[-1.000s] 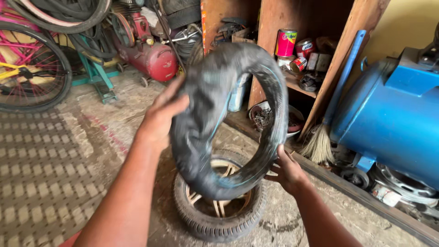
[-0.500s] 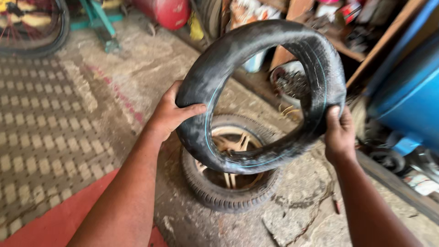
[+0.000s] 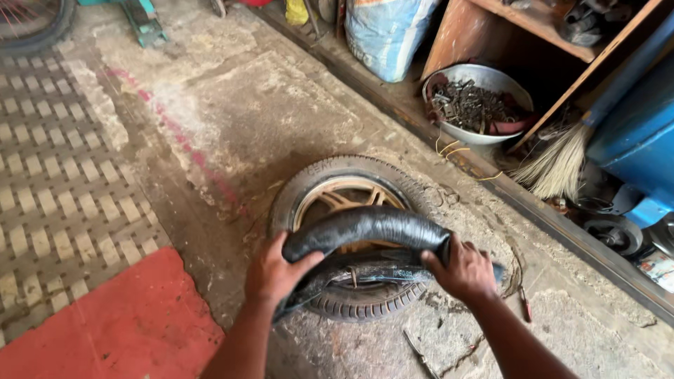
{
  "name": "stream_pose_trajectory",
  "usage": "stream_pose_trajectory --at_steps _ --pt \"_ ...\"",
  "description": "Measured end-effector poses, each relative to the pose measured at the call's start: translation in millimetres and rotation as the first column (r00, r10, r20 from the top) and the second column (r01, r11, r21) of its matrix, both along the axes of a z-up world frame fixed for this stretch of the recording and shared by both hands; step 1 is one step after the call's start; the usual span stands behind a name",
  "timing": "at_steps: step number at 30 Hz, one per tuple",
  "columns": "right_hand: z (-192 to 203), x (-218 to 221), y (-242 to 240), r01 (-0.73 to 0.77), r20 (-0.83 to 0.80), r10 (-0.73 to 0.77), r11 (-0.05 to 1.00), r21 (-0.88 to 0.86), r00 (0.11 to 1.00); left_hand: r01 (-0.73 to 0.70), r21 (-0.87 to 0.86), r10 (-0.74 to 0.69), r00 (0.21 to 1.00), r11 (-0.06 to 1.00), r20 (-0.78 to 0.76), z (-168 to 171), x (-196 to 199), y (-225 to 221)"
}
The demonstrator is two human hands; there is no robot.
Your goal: The person uses a tire lever to separate a tire from a wheel rim, pulls the tire away by hand, and then uses the tire lever to pry the tire back onto the rim around the inner tube.
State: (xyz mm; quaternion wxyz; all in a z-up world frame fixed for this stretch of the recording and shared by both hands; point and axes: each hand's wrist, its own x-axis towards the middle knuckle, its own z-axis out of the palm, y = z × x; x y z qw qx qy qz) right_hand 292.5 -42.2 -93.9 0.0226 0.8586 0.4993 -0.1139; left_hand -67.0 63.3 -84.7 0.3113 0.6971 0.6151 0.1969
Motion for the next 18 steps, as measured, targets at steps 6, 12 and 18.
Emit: stream_pose_trajectory --at_steps 6,12,18 --pt "-54 7 -3 0.066 -0.042 -0.071 0.993 -0.096 0.997 -0.078 0.214 0.079 0.997 0.974 0.002 -54 9 -5" --pt "-68 9 16 0.073 0.033 -0.073 0.997 -0.012 0.997 -0.079 0.057 0.086 0.987 0.995 -0.138 -53 9 15" --pt "-68 11 24 0.101 -0.013 -0.102 0.992 -0.072 0.995 -0.062 0.131 0.087 0.977 0.989 -0.195 -64 17 37"
